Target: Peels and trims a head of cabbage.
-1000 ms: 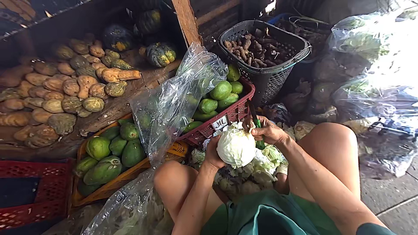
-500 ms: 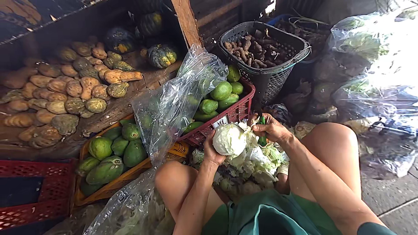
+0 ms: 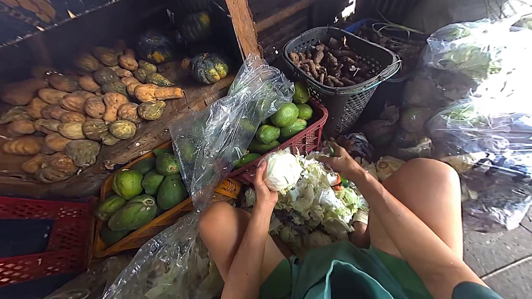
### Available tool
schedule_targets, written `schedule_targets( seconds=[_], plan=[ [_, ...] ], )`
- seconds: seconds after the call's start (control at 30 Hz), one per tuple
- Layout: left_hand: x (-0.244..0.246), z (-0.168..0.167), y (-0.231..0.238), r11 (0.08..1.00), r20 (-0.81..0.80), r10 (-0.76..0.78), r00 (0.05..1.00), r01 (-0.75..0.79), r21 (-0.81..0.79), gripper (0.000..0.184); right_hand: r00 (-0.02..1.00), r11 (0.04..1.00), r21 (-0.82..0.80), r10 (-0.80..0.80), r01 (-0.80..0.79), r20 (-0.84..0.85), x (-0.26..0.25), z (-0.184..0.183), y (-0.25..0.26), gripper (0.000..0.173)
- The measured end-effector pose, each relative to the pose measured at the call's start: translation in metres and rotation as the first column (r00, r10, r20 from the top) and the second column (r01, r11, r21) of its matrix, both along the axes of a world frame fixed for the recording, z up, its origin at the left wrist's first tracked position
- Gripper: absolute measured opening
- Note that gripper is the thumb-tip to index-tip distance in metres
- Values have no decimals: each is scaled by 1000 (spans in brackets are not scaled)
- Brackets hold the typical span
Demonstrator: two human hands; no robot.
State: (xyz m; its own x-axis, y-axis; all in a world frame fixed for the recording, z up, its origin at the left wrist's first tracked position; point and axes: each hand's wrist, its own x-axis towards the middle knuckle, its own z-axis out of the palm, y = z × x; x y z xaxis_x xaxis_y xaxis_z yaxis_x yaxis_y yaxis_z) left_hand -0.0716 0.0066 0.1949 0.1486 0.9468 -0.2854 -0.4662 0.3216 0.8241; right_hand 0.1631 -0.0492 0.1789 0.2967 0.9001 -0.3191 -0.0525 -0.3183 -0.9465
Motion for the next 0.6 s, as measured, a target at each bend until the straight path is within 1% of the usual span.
schedule_targets(
  seconds=[0.03,0.07,0.1,0.13,0.2,0.27,0.3,0.37,0.43,0.47,0.53,0.6],
  plan=[
    [0,-6,-1,994,-141,18,990,-2,113,34,997,997,-9,76,-77,-32,-10,3,-2,57],
    [0,-11,-2,979,-255,37,966,16,203,42,980,987,-2,157,-158,-124,-20,6,-5,50],
    [0,-15,-4,966,-331,39,943,49,254,51,948,969,16,244,-246,-203,-28,8,-7,48],
    [0,-16,-5,959,-361,19,932,85,270,55,915,945,35,323,-324,-244,-33,9,-8,49],
    [4,-16,-9,963,-322,-18,947,103,248,51,881,912,47,405,-407,-244,-38,9,-9,53],
    [6,-15,-11,976,-237,-35,971,84,200,45,874,899,48,435,-435,-216,-32,11,-9,60],
    [6,-13,-10,982,-201,-32,979,68,178,42,875,894,43,446,-446,-190,-29,12,-8,62],
    [5,-11,-9,987,-150,-24,988,48,154,37,893,899,3,436,-439,-112,-28,16,-8,55],
    [4,-12,-7,985,-125,-23,992,43,164,35,913,914,-102,400,-392,75,-36,19,-7,48],
    [4,-12,-7,984,-120,-23,992,44,171,35,901,916,-161,394,-368,180,-40,20,-6,48],
    [6,-10,-11,985,-101,-45,994,61,162,32,868,922,-236,373,-307,328,-47,16,-5,38],
    [8,-11,-14,985,-88,-66,994,79,152,35,850,924,-274,361,-269,384,-51,18,-8,28]
  ],
)
